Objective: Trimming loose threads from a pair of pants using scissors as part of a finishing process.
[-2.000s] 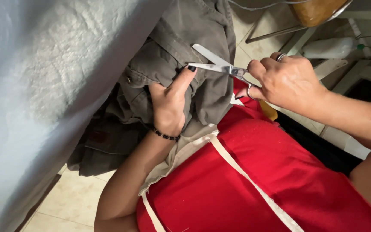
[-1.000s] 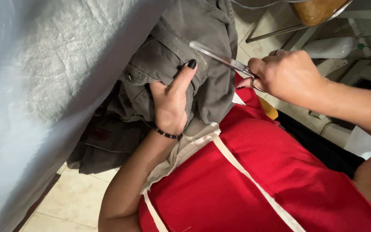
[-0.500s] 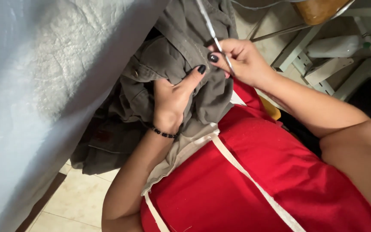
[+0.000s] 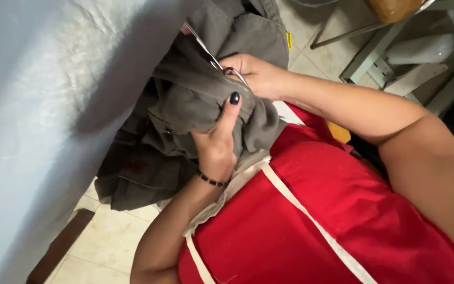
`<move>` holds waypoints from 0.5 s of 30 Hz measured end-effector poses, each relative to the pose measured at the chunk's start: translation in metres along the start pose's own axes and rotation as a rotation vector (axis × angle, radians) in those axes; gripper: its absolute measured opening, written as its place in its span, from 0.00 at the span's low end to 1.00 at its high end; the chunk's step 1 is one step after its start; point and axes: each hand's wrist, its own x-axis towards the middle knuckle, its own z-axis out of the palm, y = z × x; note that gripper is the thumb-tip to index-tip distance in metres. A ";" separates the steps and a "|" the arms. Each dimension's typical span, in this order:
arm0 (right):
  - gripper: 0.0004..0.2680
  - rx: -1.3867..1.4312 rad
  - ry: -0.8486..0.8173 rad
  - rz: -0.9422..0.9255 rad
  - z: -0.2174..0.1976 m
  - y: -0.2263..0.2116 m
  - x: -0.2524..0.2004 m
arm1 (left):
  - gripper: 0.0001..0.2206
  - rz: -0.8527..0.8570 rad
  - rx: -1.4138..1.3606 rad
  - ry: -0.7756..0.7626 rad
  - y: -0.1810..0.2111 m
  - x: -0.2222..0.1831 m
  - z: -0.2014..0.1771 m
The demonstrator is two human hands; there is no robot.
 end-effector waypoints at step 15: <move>0.20 -0.715 0.176 0.086 -0.037 -0.055 -0.124 | 0.23 0.016 0.015 0.020 -0.034 0.026 -0.021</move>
